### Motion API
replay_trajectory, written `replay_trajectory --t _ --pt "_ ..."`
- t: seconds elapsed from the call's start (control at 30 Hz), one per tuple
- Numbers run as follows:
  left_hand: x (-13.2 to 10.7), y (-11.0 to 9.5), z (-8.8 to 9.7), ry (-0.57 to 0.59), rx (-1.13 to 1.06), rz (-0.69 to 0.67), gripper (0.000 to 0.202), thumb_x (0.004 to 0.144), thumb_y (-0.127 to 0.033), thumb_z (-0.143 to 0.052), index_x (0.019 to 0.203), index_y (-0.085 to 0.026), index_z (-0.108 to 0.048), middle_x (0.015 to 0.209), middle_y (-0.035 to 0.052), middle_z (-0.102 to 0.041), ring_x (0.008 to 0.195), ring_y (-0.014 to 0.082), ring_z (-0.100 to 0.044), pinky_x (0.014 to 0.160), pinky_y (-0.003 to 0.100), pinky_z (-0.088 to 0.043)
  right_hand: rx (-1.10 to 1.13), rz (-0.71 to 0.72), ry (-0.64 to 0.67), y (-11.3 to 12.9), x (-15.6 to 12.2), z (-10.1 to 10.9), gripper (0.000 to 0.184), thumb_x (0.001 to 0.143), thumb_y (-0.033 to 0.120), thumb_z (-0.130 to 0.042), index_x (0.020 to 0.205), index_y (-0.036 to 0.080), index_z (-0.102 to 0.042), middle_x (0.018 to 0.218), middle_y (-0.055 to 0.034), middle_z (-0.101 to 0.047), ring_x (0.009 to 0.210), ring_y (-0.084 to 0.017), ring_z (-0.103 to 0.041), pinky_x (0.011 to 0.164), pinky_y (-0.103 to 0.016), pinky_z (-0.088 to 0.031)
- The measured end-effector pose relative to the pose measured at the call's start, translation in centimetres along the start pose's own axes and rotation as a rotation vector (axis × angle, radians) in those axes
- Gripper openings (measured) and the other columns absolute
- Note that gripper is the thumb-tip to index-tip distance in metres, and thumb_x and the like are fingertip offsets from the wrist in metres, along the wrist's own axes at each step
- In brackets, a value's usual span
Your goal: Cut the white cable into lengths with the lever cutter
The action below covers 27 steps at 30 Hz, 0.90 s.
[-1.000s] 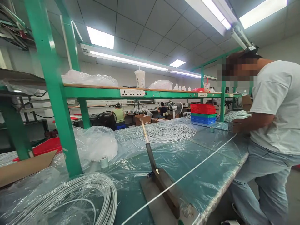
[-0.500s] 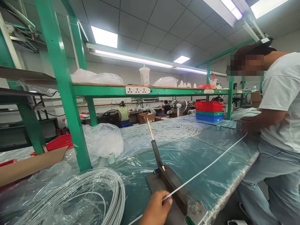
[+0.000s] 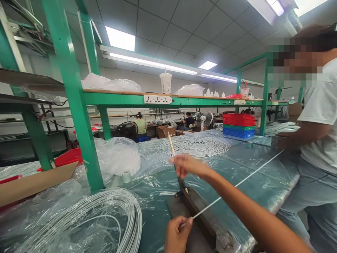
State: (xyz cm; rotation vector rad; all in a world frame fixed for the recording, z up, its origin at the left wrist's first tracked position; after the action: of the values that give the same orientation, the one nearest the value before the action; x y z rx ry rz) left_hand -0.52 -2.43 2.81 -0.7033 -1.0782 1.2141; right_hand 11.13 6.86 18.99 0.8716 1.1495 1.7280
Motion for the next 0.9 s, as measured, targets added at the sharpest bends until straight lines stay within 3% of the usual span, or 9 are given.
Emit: replay_trajectory --t 0.1,0.17,0.33,0.5,0.6,0.7,0.8,0.9 --pt "0.5 1.5 -0.6 -0.051 -0.139 0.001 0.040 0.064 -0.050 -0.051 0.047 -0.014 -0.054 0.046 -0.0026 -0.041 0.047 0.0107 -0.039 0.045 0.019 -0.030 -0.059 -0.123 -0.256 1.9 4.8 2.1 0.039 0.086 0.044 -0.034 0.100 0.010 -0.047 0.067 -0.0001 -0.050 0.049 -0.005 -0.044 0.046 -0.018 -0.038" --pt "0.9 2.1 -0.9 -0.043 -0.193 0.026 0.044 0.062 -0.055 -0.051 0.044 -0.014 -0.051 0.045 -0.0032 -0.037 0.046 0.0102 -0.036 0.045 0.021 -0.028 -0.066 -0.237 -0.338 2.3 7.8 2.8 0.042 0.086 0.047 -0.030 0.097 0.010 -0.047 0.062 0.0010 -0.048 0.045 -0.004 -0.041 0.043 -0.018 -0.035" --pt "1.5 2.9 -1.0 -0.049 -0.220 0.111 0.043 0.053 -0.055 -0.060 0.038 -0.017 -0.049 0.041 -0.0034 -0.036 0.046 0.0110 -0.036 0.046 0.022 -0.029 0.038 -0.409 -0.264 1.9 12.6 1.4 0.041 0.085 0.047 -0.033 0.087 0.010 -0.049 0.063 0.0019 -0.046 0.045 -0.003 -0.038 0.043 -0.016 -0.035" --pt "1.5 3.2 -0.9 -0.056 -0.250 0.143 0.039 0.053 -0.051 -0.062 0.038 -0.017 -0.050 0.041 -0.0031 -0.038 0.047 0.0121 -0.038 0.048 0.023 -0.030 0.148 -0.440 -0.191 1.8 13.8 0.1 0.043 0.085 0.049 -0.031 0.081 0.010 -0.049 0.057 0.0037 -0.042 0.040 -0.002 -0.031 0.038 -0.015 -0.028" --pt "1.4 2.9 -0.7 -0.045 -0.259 0.135 0.038 0.053 -0.050 -0.062 0.038 -0.017 -0.050 0.041 -0.0034 -0.037 0.048 0.0119 -0.038 0.048 0.023 -0.030 0.191 -0.422 -0.176 2.3 12.8 0.7 0.053 0.084 0.056 -0.018 0.078 0.011 -0.047 0.052 0.0040 -0.039 0.036 -0.002 -0.028 0.034 -0.014 -0.023" --pt "1.4 2.2 -0.4 -0.015 -0.282 0.118 0.039 0.055 -0.051 -0.059 0.038 -0.018 -0.047 0.041 -0.0042 -0.034 0.047 0.0110 -0.035 0.048 0.023 -0.027 0.241 -0.363 -0.131 3.2 10.1 2.4 0.062 0.081 0.060 -0.006 0.077 0.014 -0.046 0.046 0.0035 -0.038 0.032 -0.002 -0.028 0.032 -0.011 -0.022" --pt "1.2 1.2 0.2 0.062 -0.291 0.122 0.037 0.058 -0.049 -0.054 0.041 -0.019 -0.043 0.044 -0.0047 -0.032 0.047 0.0103 -0.031 0.048 0.023 -0.024 0.284 -0.315 -0.077 4.3 5.4 4.3 0.063 0.080 0.061 -0.006 0.082 0.016 -0.048 0.045 0.0019 -0.043 0.032 -0.003 -0.034 0.033 -0.011 -0.025" --pt "1.0 0.4 0.7 0.143 -0.259 0.140 0.033 0.060 -0.047 -0.049 0.044 -0.019 -0.040 0.047 -0.0046 -0.031 0.049 0.0101 -0.027 0.049 0.024 -0.020 0.298 -0.290 0.001 4.6 -0.8 5.5 0.053 0.082 0.058 -0.017 0.085 0.016 -0.048 0.051 -0.0011 -0.052 0.035 -0.006 -0.043 0.034 -0.012 -0.029"
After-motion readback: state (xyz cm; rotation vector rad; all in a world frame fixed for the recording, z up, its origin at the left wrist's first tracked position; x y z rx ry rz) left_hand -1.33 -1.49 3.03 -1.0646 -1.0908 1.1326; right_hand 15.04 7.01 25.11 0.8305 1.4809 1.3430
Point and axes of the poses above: each hand's wrist, its own x-axis towards the middle knuckle, its own z-axis out of the back of the hand, y = z × x, the point moved 1 cm from there along x, towards the middle knuckle
